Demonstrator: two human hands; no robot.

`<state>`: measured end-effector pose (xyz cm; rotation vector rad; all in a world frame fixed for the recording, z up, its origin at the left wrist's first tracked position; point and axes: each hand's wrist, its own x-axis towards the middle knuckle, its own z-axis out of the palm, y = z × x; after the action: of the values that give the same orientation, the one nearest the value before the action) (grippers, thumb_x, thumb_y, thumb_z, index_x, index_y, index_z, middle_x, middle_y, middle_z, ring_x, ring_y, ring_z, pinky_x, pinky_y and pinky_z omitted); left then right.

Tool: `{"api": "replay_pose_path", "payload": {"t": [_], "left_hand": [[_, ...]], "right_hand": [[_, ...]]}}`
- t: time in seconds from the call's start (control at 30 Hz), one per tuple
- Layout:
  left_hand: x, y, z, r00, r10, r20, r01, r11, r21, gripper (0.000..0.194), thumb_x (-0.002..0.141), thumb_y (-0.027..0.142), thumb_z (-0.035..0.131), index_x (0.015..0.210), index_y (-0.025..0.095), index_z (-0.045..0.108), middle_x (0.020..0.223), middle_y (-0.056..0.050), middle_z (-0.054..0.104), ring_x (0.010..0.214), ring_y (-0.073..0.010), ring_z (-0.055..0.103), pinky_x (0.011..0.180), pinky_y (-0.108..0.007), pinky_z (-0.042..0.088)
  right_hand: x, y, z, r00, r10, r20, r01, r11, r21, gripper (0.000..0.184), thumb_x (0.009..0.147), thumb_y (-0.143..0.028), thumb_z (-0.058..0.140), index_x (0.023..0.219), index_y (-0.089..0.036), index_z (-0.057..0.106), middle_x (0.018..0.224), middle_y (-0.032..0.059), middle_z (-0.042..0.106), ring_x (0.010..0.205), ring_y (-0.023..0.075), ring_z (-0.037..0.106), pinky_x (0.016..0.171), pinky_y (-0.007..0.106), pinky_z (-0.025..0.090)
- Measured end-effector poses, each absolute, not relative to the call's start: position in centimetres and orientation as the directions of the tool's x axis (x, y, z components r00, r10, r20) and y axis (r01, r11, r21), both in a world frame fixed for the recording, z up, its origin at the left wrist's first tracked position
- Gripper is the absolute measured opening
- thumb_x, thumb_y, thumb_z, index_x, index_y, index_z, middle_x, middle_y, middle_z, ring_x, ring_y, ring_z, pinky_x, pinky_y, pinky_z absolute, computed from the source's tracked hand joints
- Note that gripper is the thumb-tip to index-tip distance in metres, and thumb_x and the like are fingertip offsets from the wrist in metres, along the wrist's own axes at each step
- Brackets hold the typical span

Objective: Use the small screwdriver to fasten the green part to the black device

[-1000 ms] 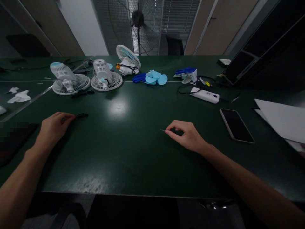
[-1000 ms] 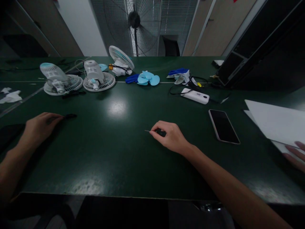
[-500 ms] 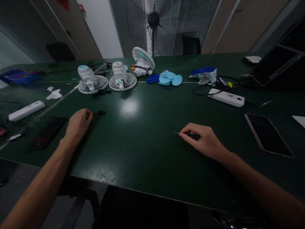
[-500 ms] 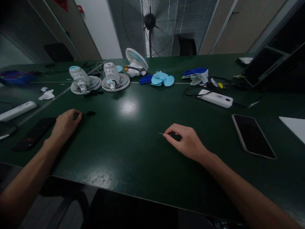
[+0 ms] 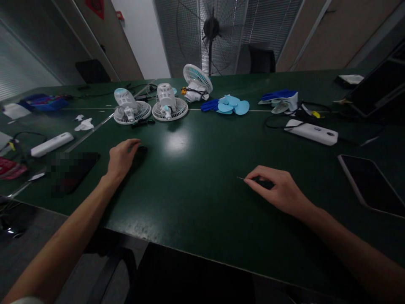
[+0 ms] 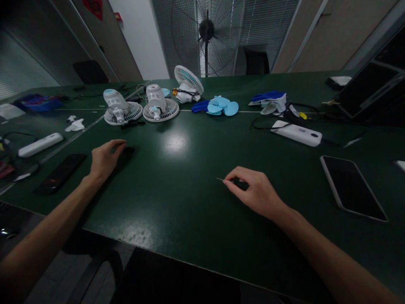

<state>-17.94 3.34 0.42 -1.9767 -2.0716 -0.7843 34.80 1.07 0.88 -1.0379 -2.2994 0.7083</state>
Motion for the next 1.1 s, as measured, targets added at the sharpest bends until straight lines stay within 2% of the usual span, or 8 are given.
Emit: {"api": "replay_pose_path", "payload": {"t": [0.2, 0.33, 0.47, 0.63, 0.9, 1.1], "left_hand": [[-18.41, 3.71, 0.02, -0.024, 0.906, 0.423, 0.979, -0.063, 0.192, 0.033, 0.101, 0.042, 0.049, 0.116, 0.022, 0.071, 0.118, -0.008, 0.074, 0.108, -0.0257, 0.070, 0.100, -0.038, 0.050], [-18.60, 3.74, -0.29, -0.003, 0.871, 0.491, 0.972, -0.113, 0.206, 0.033, 0.101, 0.043, 0.050, 0.115, 0.022, 0.072, 0.118, -0.008, 0.074, 0.109, -0.0257, 0.070, 0.100, -0.038, 0.051], [-18.50, 3.72, -0.37, 0.049, 0.886, 0.461, 0.966, -0.159, 0.203, 0.032, 0.100, 0.044, 0.051, 0.113, 0.024, 0.072, 0.116, -0.007, 0.075, 0.108, -0.0257, 0.070, 0.100, -0.039, 0.052], [-18.47, 3.68, -0.21, 0.035, 0.894, 0.447, 0.972, -0.134, 0.193, 0.034, 0.101, 0.046, 0.050, 0.114, 0.025, 0.073, 0.116, -0.007, 0.075, 0.108, -0.0265, 0.070, 0.099, -0.039, 0.051], [-18.46, 3.15, 0.19, 0.011, 0.922, 0.386, 0.982, -0.083, 0.170, 0.036, 0.102, 0.047, 0.051, 0.121, 0.024, 0.071, 0.122, 0.002, 0.073, 0.106, -0.0192, 0.069, 0.101, -0.034, 0.050], [-18.08, 3.09, 0.56, -0.073, 0.933, 0.352, 0.970, -0.016, 0.243, 0.034, 0.097, 0.044, 0.056, 0.121, 0.025, 0.072, 0.119, 0.003, 0.075, 0.096, -0.0172, 0.071, 0.094, -0.028, 0.051]], "right_hand": [[34.89, 1.17, 0.68, -0.579, 0.782, 0.232, 0.536, 0.579, -0.615, 0.018, 0.099, -0.035, 0.061, 0.108, -0.024, 0.071, 0.103, 0.0055, 0.073, 0.089, 0.0211, 0.070, 0.070, 0.033, 0.059], [34.91, 1.22, 0.56, -0.581, 0.783, 0.222, 0.557, 0.581, -0.594, 0.018, 0.100, -0.036, 0.060, 0.108, -0.024, 0.071, 0.102, 0.0050, 0.073, 0.090, 0.0211, 0.069, 0.074, 0.035, 0.057], [34.94, 1.21, 0.61, -0.581, 0.784, 0.220, 0.546, 0.576, -0.609, 0.019, 0.101, -0.036, 0.059, 0.109, -0.024, 0.071, 0.104, 0.0050, 0.073, 0.091, 0.0210, 0.069, 0.073, 0.034, 0.057], [35.01, 1.20, 0.62, -0.586, 0.784, 0.206, 0.536, 0.566, -0.627, 0.019, 0.101, -0.035, 0.059, 0.111, -0.024, 0.071, 0.106, 0.0048, 0.072, 0.093, 0.0205, 0.069, 0.075, 0.035, 0.057], [34.68, 1.09, 0.87, -0.575, 0.786, 0.227, 0.526, 0.568, -0.633, 0.016, 0.100, -0.032, 0.061, 0.108, -0.022, 0.070, 0.104, 0.0042, 0.071, 0.090, 0.0179, 0.067, 0.072, 0.031, 0.054], [34.53, 0.92, 1.20, -0.570, 0.786, 0.239, 0.515, 0.569, -0.641, 0.015, 0.100, -0.032, 0.062, 0.106, -0.020, 0.071, 0.101, 0.0045, 0.071, 0.087, 0.0174, 0.066, 0.073, 0.032, 0.054]]}}
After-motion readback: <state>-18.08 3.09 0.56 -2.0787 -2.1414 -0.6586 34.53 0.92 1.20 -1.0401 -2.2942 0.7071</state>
